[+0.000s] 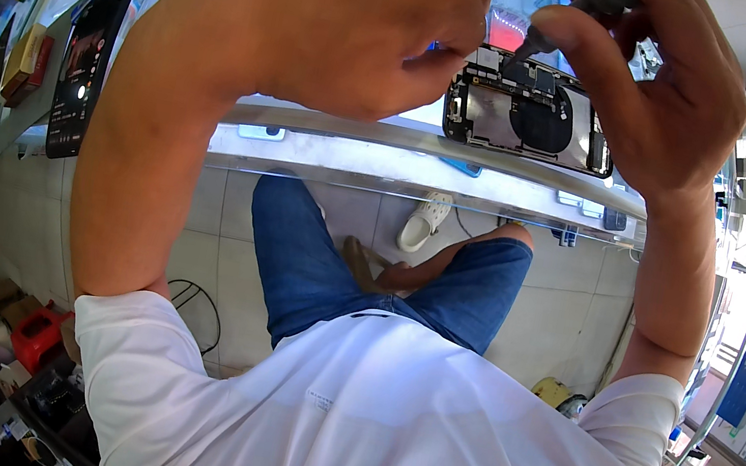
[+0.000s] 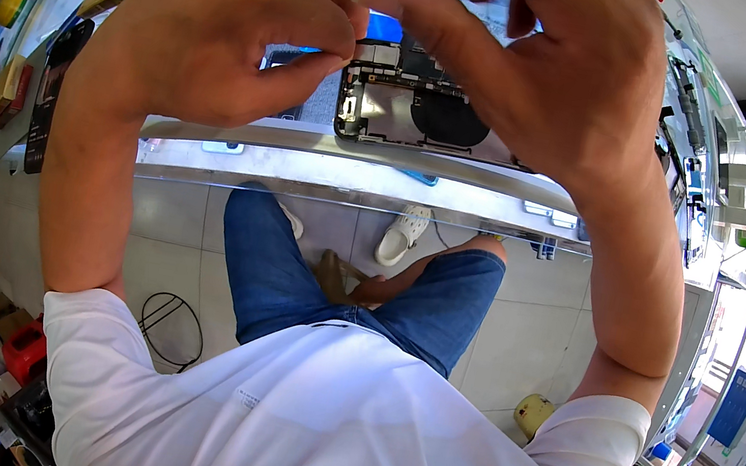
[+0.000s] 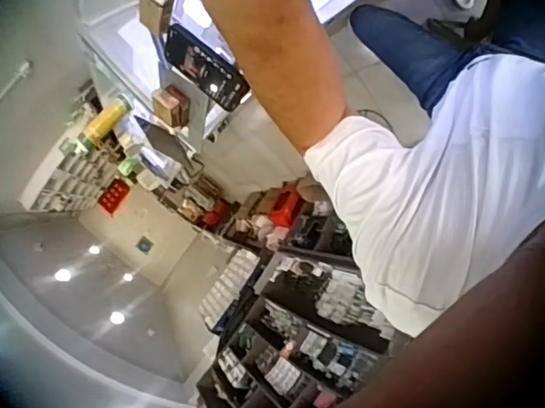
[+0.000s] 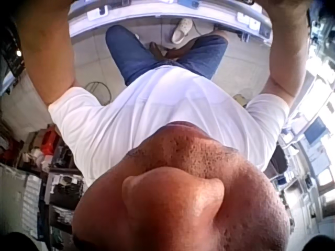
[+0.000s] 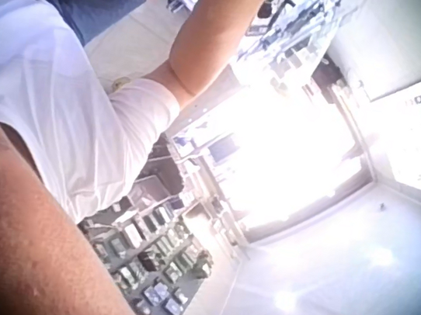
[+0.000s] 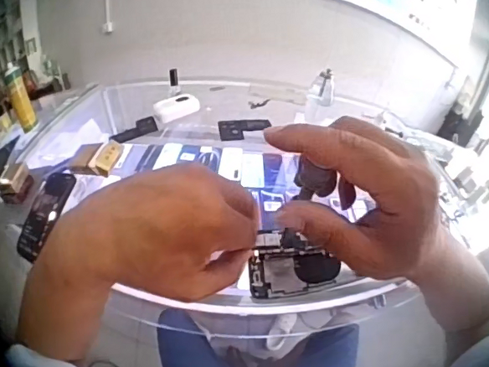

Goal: The person disassembles and reassembles internal components of a smartphone on a glass counter using a screwdriver and tweezers.

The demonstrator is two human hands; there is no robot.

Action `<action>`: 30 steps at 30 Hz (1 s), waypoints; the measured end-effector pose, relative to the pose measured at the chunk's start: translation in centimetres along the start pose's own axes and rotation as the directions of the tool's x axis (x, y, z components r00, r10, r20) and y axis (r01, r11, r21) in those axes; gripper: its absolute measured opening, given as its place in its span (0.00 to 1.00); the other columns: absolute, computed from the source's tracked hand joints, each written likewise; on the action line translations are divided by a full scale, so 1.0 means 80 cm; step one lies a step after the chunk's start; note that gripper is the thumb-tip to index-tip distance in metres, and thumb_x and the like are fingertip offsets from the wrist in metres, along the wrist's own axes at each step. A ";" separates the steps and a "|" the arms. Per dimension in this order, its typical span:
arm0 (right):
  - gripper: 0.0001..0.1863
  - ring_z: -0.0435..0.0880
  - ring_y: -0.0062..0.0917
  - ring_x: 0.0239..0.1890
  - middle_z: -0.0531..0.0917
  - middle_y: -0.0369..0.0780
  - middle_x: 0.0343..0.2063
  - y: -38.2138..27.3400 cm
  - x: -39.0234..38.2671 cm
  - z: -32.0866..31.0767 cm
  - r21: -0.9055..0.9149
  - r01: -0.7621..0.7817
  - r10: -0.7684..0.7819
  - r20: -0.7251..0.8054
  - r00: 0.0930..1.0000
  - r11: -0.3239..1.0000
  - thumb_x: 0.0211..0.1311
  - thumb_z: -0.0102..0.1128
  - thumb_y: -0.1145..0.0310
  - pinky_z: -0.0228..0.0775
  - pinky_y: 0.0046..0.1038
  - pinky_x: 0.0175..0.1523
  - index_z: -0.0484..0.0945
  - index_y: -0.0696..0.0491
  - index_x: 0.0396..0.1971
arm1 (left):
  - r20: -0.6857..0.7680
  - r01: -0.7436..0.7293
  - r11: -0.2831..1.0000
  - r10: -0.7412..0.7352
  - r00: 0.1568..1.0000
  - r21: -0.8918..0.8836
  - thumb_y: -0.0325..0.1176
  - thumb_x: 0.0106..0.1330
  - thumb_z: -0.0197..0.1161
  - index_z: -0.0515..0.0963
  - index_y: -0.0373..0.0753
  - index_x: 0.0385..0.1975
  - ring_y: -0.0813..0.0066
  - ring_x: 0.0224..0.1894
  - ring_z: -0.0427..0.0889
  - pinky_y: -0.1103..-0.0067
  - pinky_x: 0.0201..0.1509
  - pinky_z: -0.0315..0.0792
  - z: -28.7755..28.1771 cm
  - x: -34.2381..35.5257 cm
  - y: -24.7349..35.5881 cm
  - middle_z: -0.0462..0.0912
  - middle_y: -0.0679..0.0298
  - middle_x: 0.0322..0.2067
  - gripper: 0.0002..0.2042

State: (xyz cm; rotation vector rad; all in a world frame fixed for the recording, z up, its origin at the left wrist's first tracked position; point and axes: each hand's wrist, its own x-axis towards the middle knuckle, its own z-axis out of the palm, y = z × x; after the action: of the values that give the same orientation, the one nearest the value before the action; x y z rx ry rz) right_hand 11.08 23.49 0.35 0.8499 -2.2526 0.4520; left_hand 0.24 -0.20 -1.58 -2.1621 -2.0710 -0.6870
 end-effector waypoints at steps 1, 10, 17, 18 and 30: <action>0.27 0.81 0.19 0.25 0.86 0.40 0.30 0.001 0.002 0.004 0.010 0.022 -0.022 -0.022 1.000 1.000 0.59 0.77 0.72 0.69 0.22 0.29 0.85 0.61 0.60 | -0.050 -0.011 1.000 0.010 0.999 -0.014 0.19 0.56 0.73 0.86 0.31 0.31 0.55 0.32 0.88 0.67 0.34 0.79 0.002 -0.002 0.000 0.88 0.56 0.36 0.04; 0.25 0.83 0.23 0.25 0.86 0.41 0.29 -0.002 0.003 -0.008 -0.049 -0.024 0.027 0.065 0.998 0.998 0.61 0.72 0.76 0.73 0.24 0.30 0.85 0.61 0.60 | -0.018 0.013 1.000 -0.013 1.000 0.017 0.21 0.58 0.72 0.86 0.31 0.30 0.55 0.33 0.88 0.68 0.37 0.80 -0.002 0.002 0.005 0.88 0.57 0.36 0.03; 0.23 0.81 0.22 0.24 0.85 0.41 0.28 -0.024 0.017 -0.002 -0.073 -0.008 0.008 0.009 1.000 0.997 0.64 0.72 0.74 0.72 0.24 0.29 0.85 0.62 0.59 | -0.152 -0.031 0.999 0.033 0.988 0.015 0.20 0.58 0.75 0.87 0.32 0.33 0.56 0.34 0.89 0.69 0.39 0.82 0.007 -0.006 -0.001 0.90 0.56 0.40 0.05; 0.23 0.81 0.22 0.24 0.84 0.41 0.28 -0.040 0.025 0.013 -0.131 -0.055 0.050 -0.041 0.998 0.990 0.64 0.73 0.74 0.71 0.24 0.29 0.85 0.62 0.59 | -0.139 -0.021 1.000 0.021 0.990 -0.001 0.20 0.58 0.76 0.87 0.33 0.33 0.56 0.34 0.89 0.69 0.39 0.82 0.008 -0.008 -0.003 0.90 0.56 0.41 0.05; 0.23 0.82 0.23 0.25 0.84 0.41 0.29 -0.009 0.009 -0.005 0.003 -0.016 0.016 0.039 0.999 1.000 0.66 0.73 0.70 0.72 0.24 0.29 0.84 0.63 0.59 | -0.137 -0.004 1.000 0.008 0.990 0.030 0.21 0.58 0.76 0.88 0.35 0.34 0.56 0.40 0.90 0.68 0.43 0.83 0.004 -0.010 0.000 0.91 0.58 0.44 0.06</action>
State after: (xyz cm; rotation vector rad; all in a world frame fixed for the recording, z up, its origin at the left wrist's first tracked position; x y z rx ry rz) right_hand 11.32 22.87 1.21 0.8495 -2.2960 0.4505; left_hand 0.34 -0.81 -2.13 -2.0426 -1.9918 -0.7763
